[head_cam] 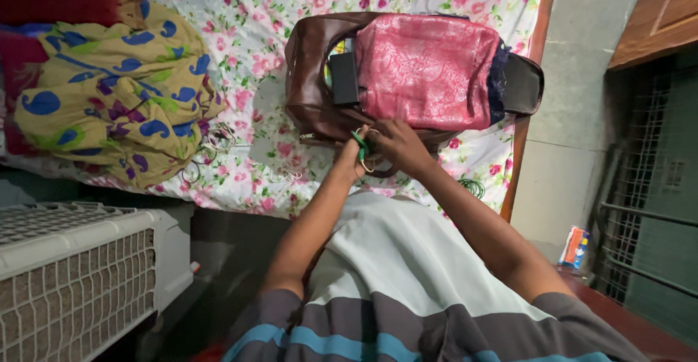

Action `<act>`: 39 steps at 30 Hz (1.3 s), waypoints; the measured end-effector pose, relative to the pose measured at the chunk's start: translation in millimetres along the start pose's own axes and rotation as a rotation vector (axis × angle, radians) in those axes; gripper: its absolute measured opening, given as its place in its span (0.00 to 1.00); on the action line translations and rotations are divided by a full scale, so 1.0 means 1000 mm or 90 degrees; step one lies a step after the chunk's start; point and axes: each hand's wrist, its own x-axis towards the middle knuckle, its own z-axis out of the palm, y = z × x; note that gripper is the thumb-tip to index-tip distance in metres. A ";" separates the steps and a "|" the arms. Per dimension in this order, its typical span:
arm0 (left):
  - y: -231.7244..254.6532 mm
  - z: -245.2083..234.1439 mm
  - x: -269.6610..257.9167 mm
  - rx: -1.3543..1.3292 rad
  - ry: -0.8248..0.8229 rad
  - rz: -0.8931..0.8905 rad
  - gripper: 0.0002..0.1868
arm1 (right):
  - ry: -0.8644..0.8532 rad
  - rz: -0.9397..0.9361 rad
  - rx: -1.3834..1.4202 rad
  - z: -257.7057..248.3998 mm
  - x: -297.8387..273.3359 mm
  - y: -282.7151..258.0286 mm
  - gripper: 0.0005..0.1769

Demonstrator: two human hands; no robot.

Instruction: The person packs items into a brown bag. They place a small green object, a phone, and pieces of fabric into the bag and then close it.

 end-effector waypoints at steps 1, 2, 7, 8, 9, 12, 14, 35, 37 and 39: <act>-0.001 -0.007 0.001 0.013 -0.009 -0.021 0.17 | -0.030 -0.056 -0.019 0.002 -0.003 0.003 0.29; -0.003 -0.011 0.004 0.006 -0.016 -0.007 0.17 | -0.019 -0.023 0.040 0.005 -0.007 0.007 0.27; -0.013 -0.016 -0.001 0.032 -0.064 0.143 0.17 | 0.022 0.462 0.282 0.066 -0.035 0.038 0.09; -0.012 -0.013 -0.001 0.095 -0.022 0.195 0.18 | 0.095 0.454 0.372 0.080 -0.038 0.047 0.08; -0.010 -0.010 -0.002 0.159 0.020 0.247 0.20 | 0.169 0.444 0.461 0.092 -0.041 0.056 0.08; 0.000 -0.003 -0.011 0.246 0.100 0.269 0.23 | 0.274 0.566 0.686 0.114 -0.044 0.075 0.08; 0.005 -0.001 -0.011 0.280 0.127 0.278 0.24 | 0.284 0.657 0.759 0.123 -0.043 0.083 0.09; 0.088 -0.037 -0.092 0.030 0.277 0.346 0.13 | -0.074 0.415 -0.264 0.165 0.124 0.112 0.58; 0.085 -0.052 -0.093 0.029 0.279 0.363 0.14 | -0.118 0.435 -0.263 0.164 0.130 0.116 0.55; 0.082 -0.067 -0.087 0.022 0.305 0.359 0.13 | -0.127 0.395 -0.237 0.155 0.136 0.116 0.53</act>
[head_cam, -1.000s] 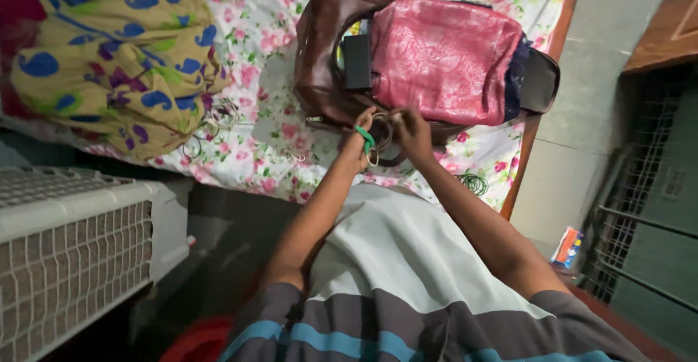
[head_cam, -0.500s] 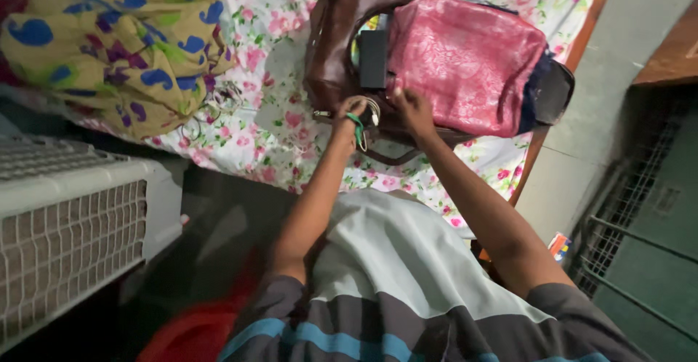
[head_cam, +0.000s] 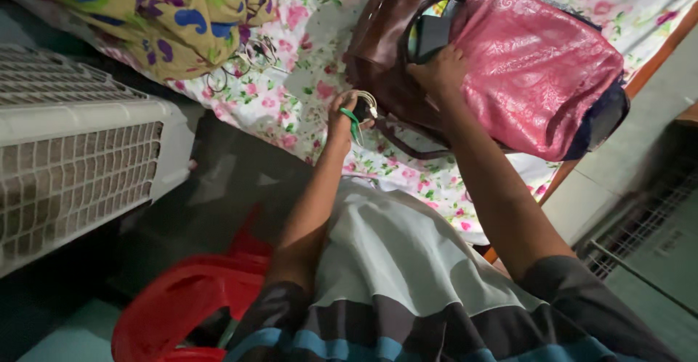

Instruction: The person packs items into a brown bag. They place a small green object, a phone, and pieces of fabric into the bag and then close it.

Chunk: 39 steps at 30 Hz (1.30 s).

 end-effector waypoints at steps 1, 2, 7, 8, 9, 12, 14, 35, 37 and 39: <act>-0.005 -0.004 0.007 0.002 0.010 -0.003 0.13 | -0.002 -0.019 0.009 -0.008 0.001 0.001 0.52; -0.011 -0.008 0.013 0.045 0.010 0.049 0.13 | -0.042 0.003 0.066 -0.017 0.000 0.002 0.46; -0.030 -0.006 0.055 0.106 -0.015 0.160 0.12 | -0.137 0.168 0.354 -0.041 0.000 0.025 0.25; -0.030 -0.001 0.064 0.117 -0.021 0.177 0.12 | -0.148 0.216 0.475 -0.037 0.003 0.036 0.24; -0.029 0.006 0.072 0.128 -0.029 0.194 0.12 | -0.156 0.265 0.598 -0.031 0.005 0.049 0.23; -0.025 0.029 0.081 0.141 -0.010 0.096 0.12 | -0.089 0.287 0.795 -0.003 -0.005 0.098 0.20; -0.026 0.050 0.092 0.238 -0.013 0.182 0.12 | -0.019 0.262 0.826 0.016 -0.015 0.120 0.18; -0.058 0.187 0.142 0.850 -0.018 0.684 0.18 | 0.006 0.279 0.831 0.000 -0.108 0.102 0.27; -0.052 0.181 0.148 0.902 -0.015 0.669 0.25 | 0.068 0.221 0.778 0.000 -0.107 0.094 0.29; -0.054 0.180 0.153 0.914 0.016 0.645 0.36 | 0.120 0.183 0.642 0.001 -0.096 0.086 0.32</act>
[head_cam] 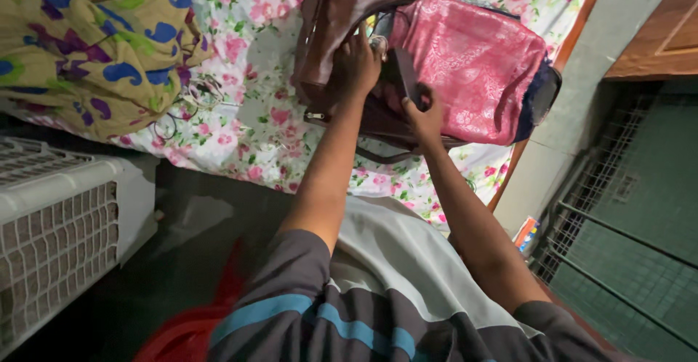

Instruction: The person packs items into a brown bag. They place a small green object, a phone, and pieces of fabric into the bag and then close it.

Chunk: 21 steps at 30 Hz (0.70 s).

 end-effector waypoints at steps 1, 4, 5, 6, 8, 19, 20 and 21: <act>-0.001 0.003 0.000 0.009 0.000 -0.016 0.42 | 0.019 -0.037 -0.061 0.006 0.005 -0.003 0.34; -0.002 0.013 0.002 -0.031 0.040 0.009 0.41 | 0.029 -0.091 -0.090 0.022 0.019 -0.015 0.38; -0.004 0.009 0.004 -0.035 0.035 0.051 0.40 | 0.027 -0.126 -0.116 0.025 0.024 -0.019 0.39; -0.010 -0.001 0.004 -0.038 0.029 0.094 0.39 | 0.026 -0.159 -0.140 0.029 0.028 -0.023 0.39; -0.019 -0.030 0.005 -0.045 0.025 0.145 0.38 | 0.017 -0.192 -0.183 0.034 0.033 -0.030 0.39; -0.036 -0.052 0.005 0.101 -0.089 -0.033 0.18 | -0.052 -0.066 -0.371 0.081 0.061 -0.053 0.46; -0.041 -0.046 0.007 0.089 -0.099 -0.039 0.14 | -0.061 -0.062 -0.379 0.081 0.063 -0.049 0.46; -0.046 -0.043 0.012 0.077 -0.108 -0.045 0.10 | -0.069 -0.059 -0.387 0.080 0.064 -0.045 0.46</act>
